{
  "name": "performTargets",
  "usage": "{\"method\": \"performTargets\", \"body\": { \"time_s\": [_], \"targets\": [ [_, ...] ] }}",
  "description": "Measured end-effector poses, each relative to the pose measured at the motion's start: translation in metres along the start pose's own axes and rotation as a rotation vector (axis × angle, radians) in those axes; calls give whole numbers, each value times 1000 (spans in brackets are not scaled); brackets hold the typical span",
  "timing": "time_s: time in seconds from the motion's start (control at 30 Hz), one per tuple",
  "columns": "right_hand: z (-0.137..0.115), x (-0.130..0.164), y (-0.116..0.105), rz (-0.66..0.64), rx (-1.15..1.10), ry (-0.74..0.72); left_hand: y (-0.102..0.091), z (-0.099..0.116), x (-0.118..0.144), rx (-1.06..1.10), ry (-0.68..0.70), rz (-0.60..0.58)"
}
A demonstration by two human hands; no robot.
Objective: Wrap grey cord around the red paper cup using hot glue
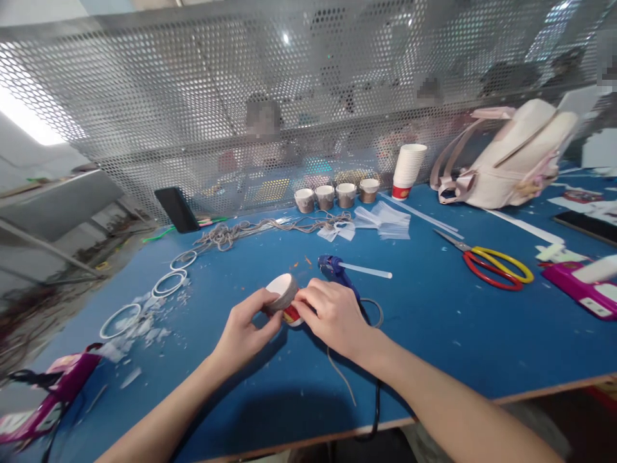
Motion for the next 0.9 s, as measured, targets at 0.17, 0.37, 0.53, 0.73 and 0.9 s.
{"method": "performTargets", "body": {
  "time_s": [0.17,0.37,0.53,0.73,0.9],
  "targets": [
    [2,1,1,2,25,-5,2,-6,2,69,-83,-21],
    [2,0,1,4,34,6,3,-7,0,156,-165,-61],
    [0,-1,1,0,34,3,2,-6,-1,192,-210,-104],
    [0,0,3,-11,20,11,4,-7,0,177,-217,-92],
    [1,-2,-3,-6,-27,36,-1,-8,-1,114,-180,-25]
  ]
}}
Point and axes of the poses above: each hand's wrist, its own x-axis away from the middle knuckle, its own y-axis out of the palm, z = x × y, the point moved 5 cm from there along -x, towards the middle knuckle
